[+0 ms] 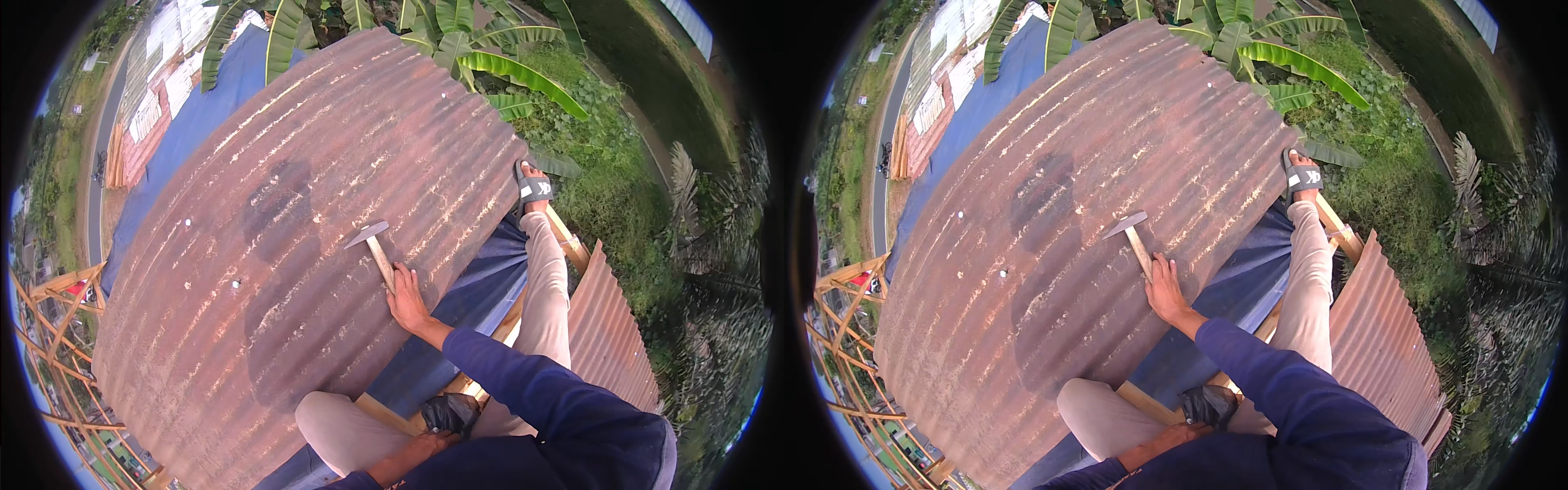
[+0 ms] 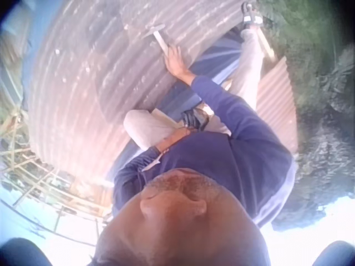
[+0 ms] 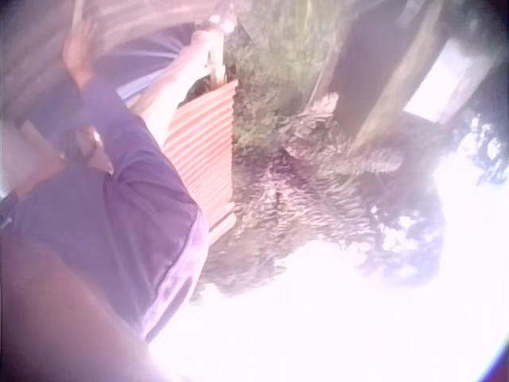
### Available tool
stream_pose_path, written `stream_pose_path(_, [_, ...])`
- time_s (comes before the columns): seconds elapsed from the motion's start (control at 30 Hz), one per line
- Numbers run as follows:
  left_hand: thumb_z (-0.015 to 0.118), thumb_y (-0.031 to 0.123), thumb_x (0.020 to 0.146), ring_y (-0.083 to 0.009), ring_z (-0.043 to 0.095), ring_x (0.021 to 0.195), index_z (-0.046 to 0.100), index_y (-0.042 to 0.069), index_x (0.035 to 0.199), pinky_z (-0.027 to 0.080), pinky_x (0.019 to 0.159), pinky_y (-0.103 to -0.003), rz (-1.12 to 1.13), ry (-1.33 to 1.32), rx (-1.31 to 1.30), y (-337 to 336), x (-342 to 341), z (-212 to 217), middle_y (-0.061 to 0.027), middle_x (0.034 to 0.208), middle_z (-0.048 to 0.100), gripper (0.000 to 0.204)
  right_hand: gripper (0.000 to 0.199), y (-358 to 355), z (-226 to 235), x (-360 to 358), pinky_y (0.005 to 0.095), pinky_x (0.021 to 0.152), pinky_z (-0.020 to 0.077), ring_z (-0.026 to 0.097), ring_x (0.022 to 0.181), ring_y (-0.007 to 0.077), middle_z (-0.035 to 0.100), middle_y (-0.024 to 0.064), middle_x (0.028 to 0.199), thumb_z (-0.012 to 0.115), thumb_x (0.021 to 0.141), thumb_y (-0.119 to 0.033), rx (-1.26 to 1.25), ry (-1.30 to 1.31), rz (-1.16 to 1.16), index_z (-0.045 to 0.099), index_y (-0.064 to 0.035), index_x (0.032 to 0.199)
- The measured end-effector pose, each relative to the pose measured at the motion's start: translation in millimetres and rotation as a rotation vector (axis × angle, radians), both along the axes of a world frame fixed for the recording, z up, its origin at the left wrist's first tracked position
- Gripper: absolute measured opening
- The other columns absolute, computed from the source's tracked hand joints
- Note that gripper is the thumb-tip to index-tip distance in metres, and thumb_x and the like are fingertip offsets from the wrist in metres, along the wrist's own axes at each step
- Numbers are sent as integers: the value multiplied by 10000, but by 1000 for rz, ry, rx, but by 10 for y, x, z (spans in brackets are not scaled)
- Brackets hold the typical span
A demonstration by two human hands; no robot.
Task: The person is on a roof, using a hammer to secure a rusty corrugated metal sheet onto a wooden frame. They position the sheet over a blue tarp and repeatedly hammer nails to fasten it in place.
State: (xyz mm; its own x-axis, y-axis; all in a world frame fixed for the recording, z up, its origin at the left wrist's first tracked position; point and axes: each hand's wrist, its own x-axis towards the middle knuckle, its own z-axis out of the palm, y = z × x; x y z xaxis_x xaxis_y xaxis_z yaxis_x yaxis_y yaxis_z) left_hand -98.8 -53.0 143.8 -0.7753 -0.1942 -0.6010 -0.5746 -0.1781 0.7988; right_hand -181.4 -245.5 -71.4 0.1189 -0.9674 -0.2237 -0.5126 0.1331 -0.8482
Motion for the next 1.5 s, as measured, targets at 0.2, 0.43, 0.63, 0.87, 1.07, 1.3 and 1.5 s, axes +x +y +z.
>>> stream_pose_path(0.2, [566,246,902,-347,605,1077,560,36,1231,457,940,-452,-135,12,-71,-168,155,-167,-162,1201,599,391,473,1,5,39,530,1145,208,309,1339,421,332,268,1385,559,866,-44,-13,-6,-27,360,90,1274])
stream_pose_path(0.43, [579,333,926,-321,608,1098,581,28,1185,444,948,-462,-205,-357,-194,-262,-127,33,-150,1179,628,400,474,25,-35,16,529,1148,207,309,1340,417,334,262,1386,556,864,-44,-15,-18,-44,361,89,1275])
stream_pose_path(0.63, [593,282,905,-341,595,1121,561,26,1204,455,961,-421,-127,-87,177,-315,-31,-83,-182,1222,613,396,485,1,-36,46,529,1153,201,305,1340,430,329,268,1389,553,865,-42,26,-47,-56,350,90,1286])
stream_pose_path(0.87, [668,253,842,-401,569,1111,564,39,1210,439,953,-491,147,-257,-260,33,0,-241,-196,1262,548,439,489,25,-80,46,540,1166,160,265,1368,406,310,253,1400,523,881,-38,30,-35,-33,332,73,1317])
stream_pose_path(1.07, [667,257,834,-428,554,1088,524,25,1260,424,954,-528,-142,-166,-183,-189,-89,-239,-209,1235,517,505,504,4,-26,25,539,1168,161,271,1363,415,308,261,1403,531,878,-41,39,-46,-20,323,82,1321])
stream_pose_path(1.3, [610,199,842,-375,526,1157,627,81,1143,428,936,-516,37,-325,-283,49,-153,-357,-201,1227,514,324,533,30,-47,37,539,1160,181,282,1354,426,314,271,1404,546,856,-30,30,-18,-31,321,105,1320])
stream_pose_path(1.5, [599,194,843,-367,477,1208,640,103,1059,338,1016,-534,54,-140,-431,-209,-186,-242,-146,1231,524,238,551,-8,-6,48,548,1156,182,288,1347,431,319,266,1402,546,853,-27,12,-25,-37,312,104,1334])
